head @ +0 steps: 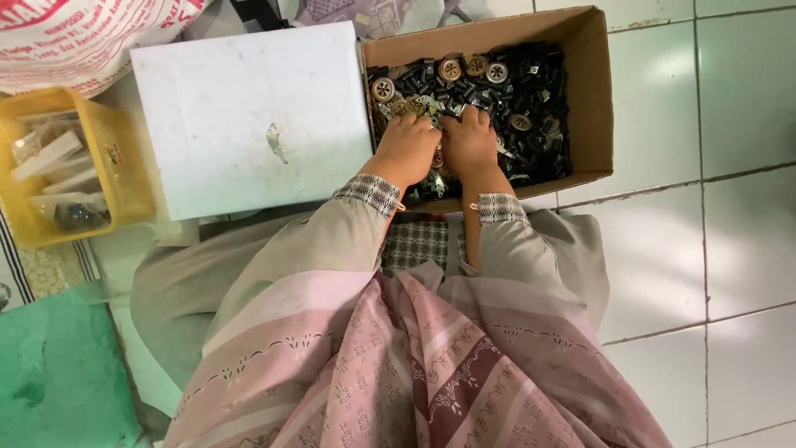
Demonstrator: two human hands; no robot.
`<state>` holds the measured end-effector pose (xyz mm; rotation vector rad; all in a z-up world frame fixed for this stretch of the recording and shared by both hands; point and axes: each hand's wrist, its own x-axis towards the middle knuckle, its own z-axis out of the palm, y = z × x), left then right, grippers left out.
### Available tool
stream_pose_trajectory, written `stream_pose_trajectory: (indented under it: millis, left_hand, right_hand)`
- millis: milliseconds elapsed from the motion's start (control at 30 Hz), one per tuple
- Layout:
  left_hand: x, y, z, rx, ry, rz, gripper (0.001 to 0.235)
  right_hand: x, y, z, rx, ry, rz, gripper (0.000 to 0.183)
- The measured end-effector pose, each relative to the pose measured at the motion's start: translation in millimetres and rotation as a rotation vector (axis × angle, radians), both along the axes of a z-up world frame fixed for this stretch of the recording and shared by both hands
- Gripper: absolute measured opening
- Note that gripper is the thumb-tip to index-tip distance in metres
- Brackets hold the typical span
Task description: The person sorts through metal buckle components in a box and places selected pieces into a clear plastic bag.
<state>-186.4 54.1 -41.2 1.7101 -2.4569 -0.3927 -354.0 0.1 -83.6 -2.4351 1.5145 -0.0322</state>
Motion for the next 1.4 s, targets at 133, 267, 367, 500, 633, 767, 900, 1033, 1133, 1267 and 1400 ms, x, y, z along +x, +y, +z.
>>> stream_pose_trajectory:
  millis: [133,267,367,500,633,767,900,1033,1133,1267,1400]
  left_hand:
    - [0,9,16,0.223,-0.207,0.021,0.013]
    - [0,6,0,0.294,-0.293,0.014,0.016]
    - [-1,10,-14,0.272,-0.278,-0.005,0.017]
    - [-1,15,-12,0.238,-0.332,-0.020,0.018]
    - [0,18,0,0.119,-0.287,-0.059,0.013]
    - [7,25,36,-0.145,-0.103,-0.076,0.006]
    - [9,29,56,-0.126,0.134,0.068,0.017]
    - [9,48,53,-0.106,0.261,0.192,0.029]
    - [5,61,27,-0.134,0.333,0.248,0.029]
    - [13,75,62,0.016,0.491,0.314,0.036]
    - [31,109,95,0.056,0.572,0.307,0.037]
  right_hand:
    - [6,4,3,0.117,0.164,0.019,0.030]
    - [10,1,-12,0.087,0.256,0.081,0.024]
    - [6,-5,-33,0.117,0.260,0.072,0.026]
    - [-1,-4,-40,0.075,0.227,0.098,0.020]
    - [-9,4,-40,0.024,0.195,0.088,0.009]
    - [-24,4,-43,0.084,0.010,-0.004,0.007]
    - [-22,35,63,0.232,-0.310,-0.092,0.012]
    - [-17,54,95,0.260,-0.573,-0.155,0.009]
    - [-16,68,93,0.230,-0.581,-0.156,0.009]
    - [-21,69,83,0.252,-0.604,-0.237,0.010]
    - [-12,87,111,0.294,-0.681,-0.361,0.011]
